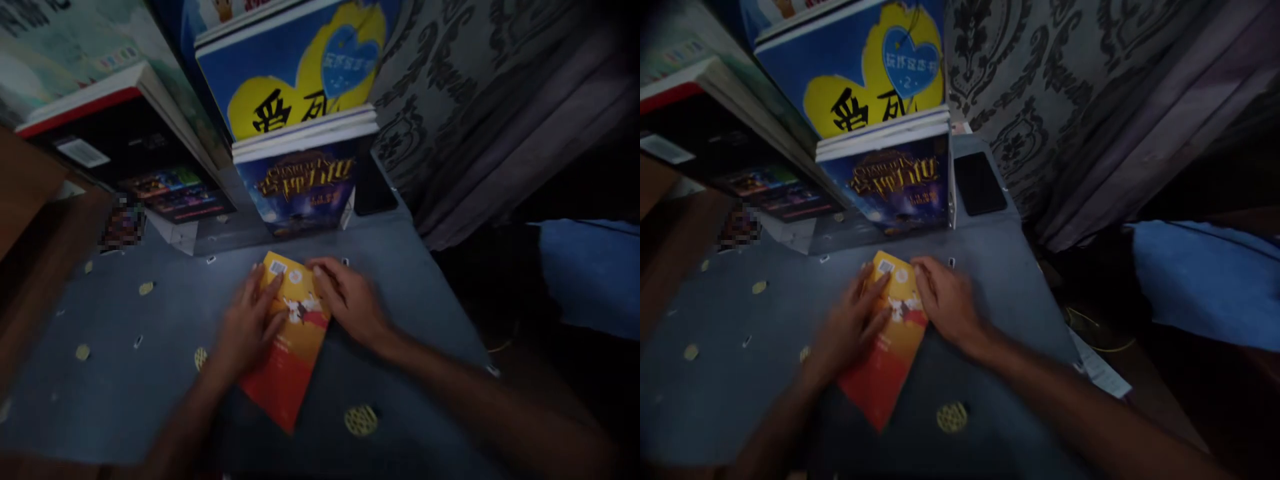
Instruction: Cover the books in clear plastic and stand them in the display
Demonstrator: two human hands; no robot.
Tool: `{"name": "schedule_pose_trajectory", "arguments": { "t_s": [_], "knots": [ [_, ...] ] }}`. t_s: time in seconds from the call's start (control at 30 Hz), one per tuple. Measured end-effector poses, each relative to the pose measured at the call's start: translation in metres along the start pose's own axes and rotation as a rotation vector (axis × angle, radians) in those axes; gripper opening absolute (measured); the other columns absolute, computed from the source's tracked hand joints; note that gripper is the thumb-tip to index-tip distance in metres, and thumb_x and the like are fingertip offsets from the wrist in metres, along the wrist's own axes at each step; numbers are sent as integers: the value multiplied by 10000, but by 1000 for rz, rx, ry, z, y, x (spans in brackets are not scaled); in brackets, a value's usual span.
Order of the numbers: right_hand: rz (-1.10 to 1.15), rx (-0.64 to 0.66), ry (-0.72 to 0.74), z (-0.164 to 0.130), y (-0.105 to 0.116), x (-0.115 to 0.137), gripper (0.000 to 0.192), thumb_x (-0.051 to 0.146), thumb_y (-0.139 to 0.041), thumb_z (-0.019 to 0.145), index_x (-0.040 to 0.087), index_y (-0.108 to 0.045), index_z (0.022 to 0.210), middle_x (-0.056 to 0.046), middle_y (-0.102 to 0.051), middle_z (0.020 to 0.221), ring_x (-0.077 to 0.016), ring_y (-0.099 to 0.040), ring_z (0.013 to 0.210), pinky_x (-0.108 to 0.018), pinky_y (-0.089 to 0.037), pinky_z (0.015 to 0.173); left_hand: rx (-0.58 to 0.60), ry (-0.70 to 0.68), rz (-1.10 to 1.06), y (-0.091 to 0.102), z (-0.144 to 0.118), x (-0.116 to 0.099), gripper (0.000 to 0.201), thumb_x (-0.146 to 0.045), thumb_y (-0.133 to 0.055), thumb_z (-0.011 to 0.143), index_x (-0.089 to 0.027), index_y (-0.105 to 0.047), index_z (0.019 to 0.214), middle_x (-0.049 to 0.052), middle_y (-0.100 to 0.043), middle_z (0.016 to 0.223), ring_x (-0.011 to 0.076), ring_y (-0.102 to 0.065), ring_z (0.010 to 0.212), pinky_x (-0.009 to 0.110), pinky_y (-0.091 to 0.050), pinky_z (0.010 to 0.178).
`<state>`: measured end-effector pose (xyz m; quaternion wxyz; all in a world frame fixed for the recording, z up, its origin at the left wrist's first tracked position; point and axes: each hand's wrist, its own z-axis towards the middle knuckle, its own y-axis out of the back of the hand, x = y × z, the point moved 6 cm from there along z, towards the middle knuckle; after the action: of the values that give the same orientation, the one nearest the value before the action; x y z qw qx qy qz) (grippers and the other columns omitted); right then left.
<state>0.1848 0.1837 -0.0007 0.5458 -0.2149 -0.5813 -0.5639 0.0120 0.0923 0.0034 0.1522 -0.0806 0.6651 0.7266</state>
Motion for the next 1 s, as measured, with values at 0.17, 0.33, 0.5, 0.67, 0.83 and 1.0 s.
{"name": "schedule_pose_trajectory", "arguments": {
  "t_s": [0.17,0.33,0.5,0.67,0.83,1.0],
  "knots": [
    [13,-63,-63,1,-2,-2,225,327,-491,985,289,-710,1020,-21,-775,885,-201,-707,707,-306,-528,631,-15,-80,-30,-2,-2,-1,689,-354,-482,1012,-337,-164,1623,111,-325,1651,300,-296,1531,537,-453,1158],
    [11,-78,-67,5,-5,-4,237,339,-512,962,258,-733,982,-35,-783,915,-207,-724,802,-295,-536,659,-77,-112,-47,-4,-1,2,615,-330,-430,1028,-267,-235,1609,116,-423,1600,276,-324,1522,542,-381,1211],
    [119,-95,-55,12,-8,-12,246,392,-539,935,220,-714,923,-47,-789,910,-219,-731,829,-330,-555,739,-69,-118,-40,-6,1,4,501,-376,-392,1040,-185,-457,1499,145,-455,1576,280,-350,1511,522,-329,1233],
    [257,-148,-50,12,-11,-21,273,443,-535,948,211,-660,876,-55,-784,857,-217,-748,859,-331,-566,783,-29,-101,42,1,1,1,505,-359,-401,1029,-106,-497,1455,180,-438,1581,303,-364,1500,525,-320,1220],
    [191,-241,-44,2,8,-30,291,412,-477,991,198,-660,919,-56,-785,842,-204,-748,831,-315,-556,785,-71,-130,124,5,0,-9,480,-303,-363,1023,-137,-503,1451,153,-468,1566,289,-413,1472,566,-291,1222],
    [85,-228,-27,1,19,-26,293,321,-441,1010,190,-688,920,-51,-785,803,-201,-745,795,-302,-542,776,-42,-234,124,2,9,-34,470,-264,-368,1010,-99,-548,1412,169,-527,1515,267,-478,1427,487,-359,1206]
  ]
}}
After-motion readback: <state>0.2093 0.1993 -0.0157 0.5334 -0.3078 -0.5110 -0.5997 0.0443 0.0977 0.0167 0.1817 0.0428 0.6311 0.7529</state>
